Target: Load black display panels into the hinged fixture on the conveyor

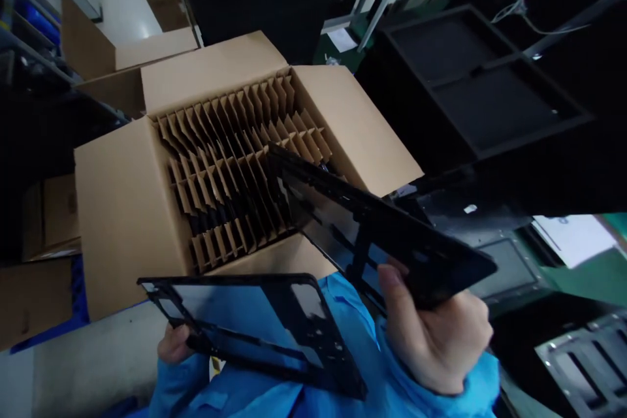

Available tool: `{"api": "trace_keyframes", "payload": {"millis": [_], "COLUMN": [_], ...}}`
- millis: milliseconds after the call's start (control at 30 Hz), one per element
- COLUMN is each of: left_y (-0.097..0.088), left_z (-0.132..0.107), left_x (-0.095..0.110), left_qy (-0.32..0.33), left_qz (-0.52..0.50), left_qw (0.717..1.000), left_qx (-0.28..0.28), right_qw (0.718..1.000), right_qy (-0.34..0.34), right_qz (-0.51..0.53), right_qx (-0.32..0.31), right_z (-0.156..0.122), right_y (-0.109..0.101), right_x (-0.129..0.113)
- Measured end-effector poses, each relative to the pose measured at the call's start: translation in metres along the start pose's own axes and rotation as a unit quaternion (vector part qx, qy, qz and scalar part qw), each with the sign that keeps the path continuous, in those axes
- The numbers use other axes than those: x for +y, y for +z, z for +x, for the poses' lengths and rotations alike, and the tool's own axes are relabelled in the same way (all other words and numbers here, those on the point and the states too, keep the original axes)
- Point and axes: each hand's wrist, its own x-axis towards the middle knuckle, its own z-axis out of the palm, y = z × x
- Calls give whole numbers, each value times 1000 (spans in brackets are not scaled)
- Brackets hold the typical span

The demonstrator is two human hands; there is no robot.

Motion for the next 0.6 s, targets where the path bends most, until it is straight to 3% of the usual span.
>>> {"api": "trace_keyframes", "payload": {"millis": [133, 400, 600], "left_y": [-11, -21, -29], "left_z": [10, 15, 17], "left_x": [-8, -27, -34], "left_qy": [-25, -12, -77], "left_qz": [7, -6, -5], "left_qw": [999, 1000, 995], "left_qx": [-26, -19, -64], "right_qw": [995, 984, 966], "right_qy": [-43, -103, -155], "right_qz": [-86, -106, -138], "right_qx": [13, -104, -151], "right_z": [-3, 22, 37], "right_y": [-5, -16, -12], "right_x": [-26, -73, -101]}}
